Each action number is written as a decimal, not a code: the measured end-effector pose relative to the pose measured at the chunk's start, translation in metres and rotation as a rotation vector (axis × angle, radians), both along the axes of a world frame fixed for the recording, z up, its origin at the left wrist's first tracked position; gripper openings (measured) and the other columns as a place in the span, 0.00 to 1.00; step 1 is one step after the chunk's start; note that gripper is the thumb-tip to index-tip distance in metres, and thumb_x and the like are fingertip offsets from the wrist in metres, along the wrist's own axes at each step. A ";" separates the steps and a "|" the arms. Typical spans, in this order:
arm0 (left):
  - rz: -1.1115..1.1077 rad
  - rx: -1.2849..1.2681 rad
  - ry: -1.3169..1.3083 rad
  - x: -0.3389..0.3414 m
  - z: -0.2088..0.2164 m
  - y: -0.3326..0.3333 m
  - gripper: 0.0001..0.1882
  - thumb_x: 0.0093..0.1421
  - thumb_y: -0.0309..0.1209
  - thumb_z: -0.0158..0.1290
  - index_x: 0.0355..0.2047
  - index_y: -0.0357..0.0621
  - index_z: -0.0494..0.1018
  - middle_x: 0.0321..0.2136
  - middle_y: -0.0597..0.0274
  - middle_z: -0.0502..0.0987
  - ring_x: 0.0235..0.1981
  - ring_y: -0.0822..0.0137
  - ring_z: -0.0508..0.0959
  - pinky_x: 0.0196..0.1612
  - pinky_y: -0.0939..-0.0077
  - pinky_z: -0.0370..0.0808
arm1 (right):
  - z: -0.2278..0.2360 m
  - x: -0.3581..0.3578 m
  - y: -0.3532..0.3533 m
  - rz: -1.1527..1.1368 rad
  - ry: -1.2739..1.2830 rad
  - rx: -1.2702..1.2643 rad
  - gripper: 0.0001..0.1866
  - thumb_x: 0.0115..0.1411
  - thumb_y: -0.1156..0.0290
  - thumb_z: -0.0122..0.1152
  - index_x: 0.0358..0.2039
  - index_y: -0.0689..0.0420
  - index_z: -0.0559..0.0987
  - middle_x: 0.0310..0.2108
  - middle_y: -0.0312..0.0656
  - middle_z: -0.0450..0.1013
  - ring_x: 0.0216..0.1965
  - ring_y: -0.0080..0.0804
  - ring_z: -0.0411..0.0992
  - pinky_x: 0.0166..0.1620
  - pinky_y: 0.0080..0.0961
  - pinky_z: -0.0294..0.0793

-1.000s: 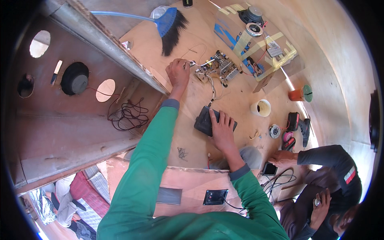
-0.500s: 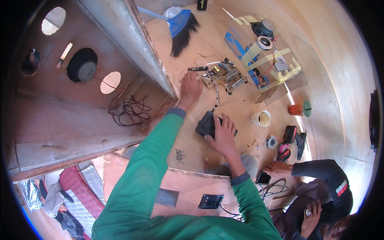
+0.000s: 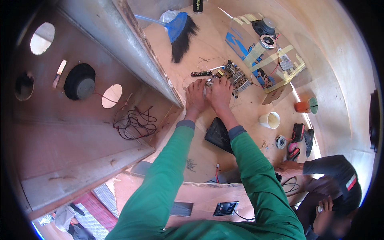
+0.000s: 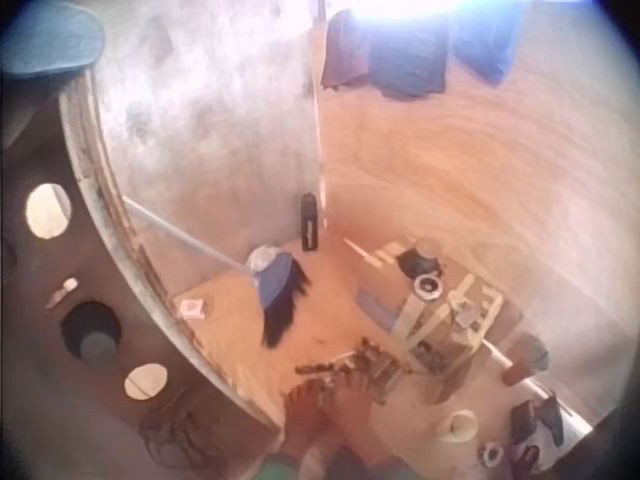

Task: The person uses a cordless drill to secure a black electrical outlet box to a wooden panel. They then switch to a corded drill to continue fastening the box. Finally, the person handles a circuit board and wires, connecting them to a power supply unit.

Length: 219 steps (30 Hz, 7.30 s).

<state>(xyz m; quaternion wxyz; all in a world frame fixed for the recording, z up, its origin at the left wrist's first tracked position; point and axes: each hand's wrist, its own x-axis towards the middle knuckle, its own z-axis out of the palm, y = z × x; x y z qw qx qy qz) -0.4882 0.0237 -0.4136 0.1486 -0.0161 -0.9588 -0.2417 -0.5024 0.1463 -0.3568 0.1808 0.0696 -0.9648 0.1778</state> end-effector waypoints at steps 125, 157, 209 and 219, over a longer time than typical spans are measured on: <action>-0.107 -0.105 0.119 0.002 -0.003 0.000 0.26 0.63 0.36 0.61 0.60 0.45 0.74 0.60 0.60 0.74 0.63 0.56 0.70 0.67 0.55 0.63 | -0.031 0.002 0.000 0.096 0.240 0.167 0.07 0.60 0.67 0.72 0.34 0.57 0.85 0.38 0.43 0.75 0.47 0.42 0.75 0.57 0.48 0.68; -0.119 -0.010 0.005 0.003 0.006 0.000 0.34 0.54 0.39 0.69 0.61 0.46 0.75 0.63 0.62 0.75 0.67 0.54 0.69 0.71 0.53 0.60 | -0.038 -0.009 0.019 0.148 0.066 -0.055 0.04 0.64 0.71 0.68 0.34 0.56 0.85 0.32 0.45 0.83 0.38 0.46 0.81 0.50 0.44 0.70; -0.296 -0.503 0.267 -0.021 0.011 -0.003 0.12 0.68 0.35 0.61 0.29 0.44 0.73 0.22 0.53 0.82 0.24 0.52 0.87 0.27 0.56 0.85 | -0.010 0.038 0.056 0.211 -0.162 -0.021 0.08 0.62 0.76 0.65 0.39 0.63 0.87 0.39 0.52 0.84 0.42 0.46 0.87 0.43 0.36 0.90; -0.226 -0.489 0.340 -0.027 -0.002 -0.009 0.08 0.66 0.37 0.63 0.36 0.48 0.77 0.20 0.56 0.83 0.22 0.54 0.86 0.25 0.57 0.82 | -0.018 0.038 0.056 0.212 -0.110 -0.022 0.07 0.63 0.75 0.64 0.41 0.60 0.84 0.36 0.49 0.85 0.41 0.44 0.86 0.41 0.35 0.88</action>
